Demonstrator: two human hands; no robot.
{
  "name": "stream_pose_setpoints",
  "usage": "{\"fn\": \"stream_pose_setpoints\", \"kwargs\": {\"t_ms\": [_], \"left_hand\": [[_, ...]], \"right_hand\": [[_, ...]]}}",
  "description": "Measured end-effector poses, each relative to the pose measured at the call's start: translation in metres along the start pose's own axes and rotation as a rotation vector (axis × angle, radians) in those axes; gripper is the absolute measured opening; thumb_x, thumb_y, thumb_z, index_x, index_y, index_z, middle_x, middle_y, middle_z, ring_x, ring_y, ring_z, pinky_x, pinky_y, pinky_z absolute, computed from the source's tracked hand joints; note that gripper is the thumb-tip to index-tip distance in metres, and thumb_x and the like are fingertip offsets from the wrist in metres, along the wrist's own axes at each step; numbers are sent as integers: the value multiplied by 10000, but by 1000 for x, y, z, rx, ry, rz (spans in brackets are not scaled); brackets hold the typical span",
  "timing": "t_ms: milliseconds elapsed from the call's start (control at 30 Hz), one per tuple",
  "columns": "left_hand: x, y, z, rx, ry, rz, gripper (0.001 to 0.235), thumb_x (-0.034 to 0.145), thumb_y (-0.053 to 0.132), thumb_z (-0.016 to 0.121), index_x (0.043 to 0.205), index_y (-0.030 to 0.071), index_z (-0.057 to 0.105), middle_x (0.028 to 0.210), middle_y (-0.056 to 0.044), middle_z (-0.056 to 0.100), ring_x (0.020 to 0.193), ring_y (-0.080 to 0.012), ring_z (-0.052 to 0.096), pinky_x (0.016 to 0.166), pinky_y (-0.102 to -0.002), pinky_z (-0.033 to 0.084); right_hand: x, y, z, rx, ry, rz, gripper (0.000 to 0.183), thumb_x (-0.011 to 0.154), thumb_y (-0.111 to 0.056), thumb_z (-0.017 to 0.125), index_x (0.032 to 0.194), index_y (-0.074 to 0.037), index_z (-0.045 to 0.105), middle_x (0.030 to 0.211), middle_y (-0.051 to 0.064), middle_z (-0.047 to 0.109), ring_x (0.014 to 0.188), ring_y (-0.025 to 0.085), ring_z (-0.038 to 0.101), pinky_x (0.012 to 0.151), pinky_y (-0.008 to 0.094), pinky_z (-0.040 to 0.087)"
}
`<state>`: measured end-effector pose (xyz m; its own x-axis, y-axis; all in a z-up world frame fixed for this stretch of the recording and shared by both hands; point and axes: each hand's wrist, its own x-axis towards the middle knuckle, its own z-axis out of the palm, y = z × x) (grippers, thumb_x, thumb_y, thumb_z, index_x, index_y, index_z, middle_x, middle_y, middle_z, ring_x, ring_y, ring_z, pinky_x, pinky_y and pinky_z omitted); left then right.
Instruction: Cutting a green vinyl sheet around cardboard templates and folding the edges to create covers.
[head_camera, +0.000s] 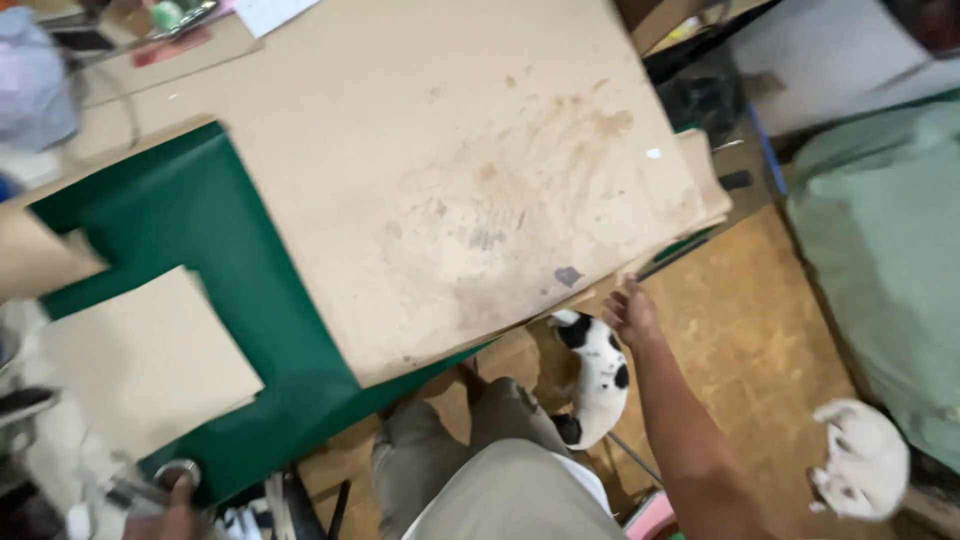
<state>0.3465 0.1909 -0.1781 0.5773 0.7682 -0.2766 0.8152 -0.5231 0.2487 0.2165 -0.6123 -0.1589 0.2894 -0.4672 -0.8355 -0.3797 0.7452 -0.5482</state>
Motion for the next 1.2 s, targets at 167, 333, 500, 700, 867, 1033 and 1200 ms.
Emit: {"fn": "stream_pose_setpoints", "kwargs": {"t_ms": [167,333,500,700,867,1033,1200], "left_hand": [[19,-71,64,216,481,712,362,974,511,659,843,174,627,796,-36,611,716,-241,581,671,-412,421],[-91,74,-16,27,-115,181,714,904,618,576,1401,105,572,1269,-237,667,1191,-458,610,1015,-538,446],[-189,199,-87,-322,-454,-20,544,811,514,740,1201,159,606,1124,-85,711,996,-285,695,845,-447,542],[-226,234,-92,-729,-656,103,492,873,471,783,1104,64,631,935,-146,682,859,-265,726,752,-398,572],[-237,244,-81,-1113,-655,76,276,949,364,763,1070,149,639,856,-15,699,784,-102,630,703,-276,509],[-218,215,-31,-958,-669,159,342,908,416,781,1046,152,612,835,-12,643,785,-148,628,724,-347,520],[-200,207,-62,-815,-735,104,412,907,448,743,1124,135,586,910,-56,673,845,-183,702,749,-380,569]], "right_hand": [[25,2,-5,-172,319,-459,372,942,-188,558,1282,-332,598,903,-54,677,570,44,527,406,200,344],[19,47,46,-583,58,-712,226,1043,-199,577,1263,-212,629,1045,-3,623,776,150,635,549,282,488],[-223,49,245,-1328,-347,-369,379,1005,-492,497,1265,-278,670,1256,-1,751,1105,191,710,904,341,582],[-297,89,335,-1301,-940,-33,827,887,-388,768,1594,-171,398,1464,236,587,1371,397,572,1110,493,509],[-318,111,369,-1115,-996,-44,1017,818,-217,793,1657,-119,226,1400,272,605,1267,406,619,1023,543,508],[-270,159,365,-1018,-1005,-74,912,803,-53,767,1618,-135,364,1277,237,675,1128,370,679,903,490,572],[-285,167,363,-987,-1025,-59,884,804,-17,761,1603,-134,401,1310,236,669,1137,352,675,893,485,590]]}}
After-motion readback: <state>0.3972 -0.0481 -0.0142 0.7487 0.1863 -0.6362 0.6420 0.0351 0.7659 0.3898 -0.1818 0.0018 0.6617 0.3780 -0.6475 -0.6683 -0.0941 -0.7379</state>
